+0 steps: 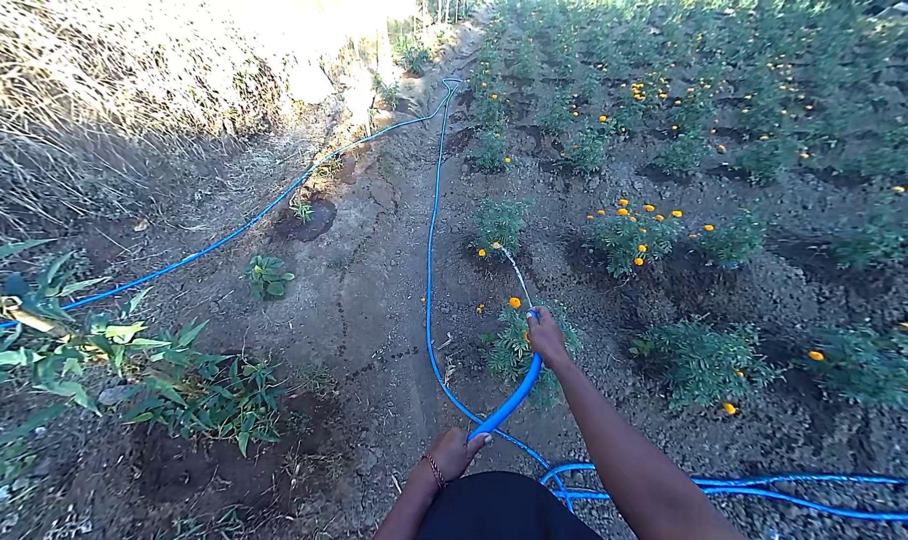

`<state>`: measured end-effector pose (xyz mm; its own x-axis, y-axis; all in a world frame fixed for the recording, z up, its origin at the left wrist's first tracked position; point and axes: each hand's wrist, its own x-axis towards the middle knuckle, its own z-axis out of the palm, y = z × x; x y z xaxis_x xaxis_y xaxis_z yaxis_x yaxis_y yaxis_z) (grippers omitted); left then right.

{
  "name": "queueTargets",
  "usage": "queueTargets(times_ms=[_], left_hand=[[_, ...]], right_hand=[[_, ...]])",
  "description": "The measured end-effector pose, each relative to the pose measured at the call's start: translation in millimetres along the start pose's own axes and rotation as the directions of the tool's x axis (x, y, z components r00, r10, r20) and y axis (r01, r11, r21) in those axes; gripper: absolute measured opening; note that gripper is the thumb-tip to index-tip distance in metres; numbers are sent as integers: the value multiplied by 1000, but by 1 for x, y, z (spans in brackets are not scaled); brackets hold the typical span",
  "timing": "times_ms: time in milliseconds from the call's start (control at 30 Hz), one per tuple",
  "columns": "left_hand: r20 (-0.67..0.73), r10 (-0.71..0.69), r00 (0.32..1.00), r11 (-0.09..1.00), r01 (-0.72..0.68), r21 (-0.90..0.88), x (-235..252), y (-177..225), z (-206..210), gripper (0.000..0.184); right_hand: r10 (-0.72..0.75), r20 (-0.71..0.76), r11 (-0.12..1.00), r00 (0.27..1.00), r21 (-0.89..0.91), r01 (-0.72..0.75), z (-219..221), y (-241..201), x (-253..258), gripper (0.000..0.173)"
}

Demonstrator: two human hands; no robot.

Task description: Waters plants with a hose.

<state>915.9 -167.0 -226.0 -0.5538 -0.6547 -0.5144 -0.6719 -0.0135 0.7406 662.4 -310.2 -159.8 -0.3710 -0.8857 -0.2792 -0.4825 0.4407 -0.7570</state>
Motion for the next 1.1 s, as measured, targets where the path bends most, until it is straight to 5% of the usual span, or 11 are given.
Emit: queueTargets(times_ms=[1100], left_hand=[[6,20,1000,999,-21,43,1,1,1,68]], right_hand=[[29,-16,1000,999,12,-29,-6,7,-5,34]])
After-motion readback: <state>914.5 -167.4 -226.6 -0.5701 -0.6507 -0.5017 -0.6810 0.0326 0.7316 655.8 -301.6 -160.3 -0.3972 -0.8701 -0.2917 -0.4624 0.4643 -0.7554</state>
